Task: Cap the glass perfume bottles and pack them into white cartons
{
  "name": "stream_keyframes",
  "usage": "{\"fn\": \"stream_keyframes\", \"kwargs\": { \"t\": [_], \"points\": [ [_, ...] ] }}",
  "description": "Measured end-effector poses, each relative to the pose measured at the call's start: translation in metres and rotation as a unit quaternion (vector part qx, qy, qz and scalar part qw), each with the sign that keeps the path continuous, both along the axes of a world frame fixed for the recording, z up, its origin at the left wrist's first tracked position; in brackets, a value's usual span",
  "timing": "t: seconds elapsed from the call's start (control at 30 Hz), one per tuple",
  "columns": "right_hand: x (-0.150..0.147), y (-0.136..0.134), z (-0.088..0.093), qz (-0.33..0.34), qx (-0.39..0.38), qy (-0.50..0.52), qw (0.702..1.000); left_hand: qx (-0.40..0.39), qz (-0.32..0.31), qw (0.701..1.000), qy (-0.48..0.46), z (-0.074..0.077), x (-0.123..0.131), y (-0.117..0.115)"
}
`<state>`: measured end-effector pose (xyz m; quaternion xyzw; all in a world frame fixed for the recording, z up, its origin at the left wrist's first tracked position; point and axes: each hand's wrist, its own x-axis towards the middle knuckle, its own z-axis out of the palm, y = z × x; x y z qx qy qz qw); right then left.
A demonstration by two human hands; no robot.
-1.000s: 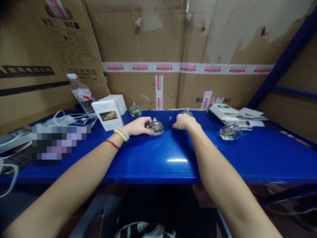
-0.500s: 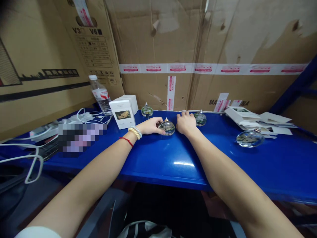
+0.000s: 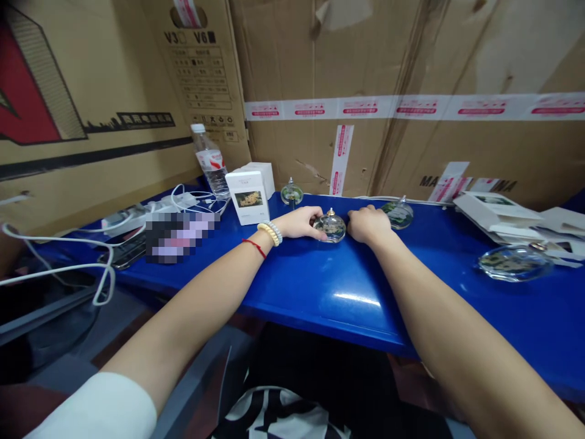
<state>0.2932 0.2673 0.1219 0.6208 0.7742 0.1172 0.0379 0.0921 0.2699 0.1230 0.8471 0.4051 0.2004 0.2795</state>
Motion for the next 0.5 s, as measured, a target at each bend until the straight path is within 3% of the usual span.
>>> {"fn": "stream_keyframes", "kwargs": {
  "t": [0.33,0.5],
  "points": [
    [0.0072,0.0042,-0.0014,-0.005,0.009,0.034,0.999,0.000,0.005,1.000,0.005,0.0007,0.0021,-0.0012],
    [0.0102,-0.0004,0.0033,0.023,0.065,0.072,0.995,0.004,-0.001,1.000,-0.002,-0.0010,0.0015,0.0004]
  ]
}}
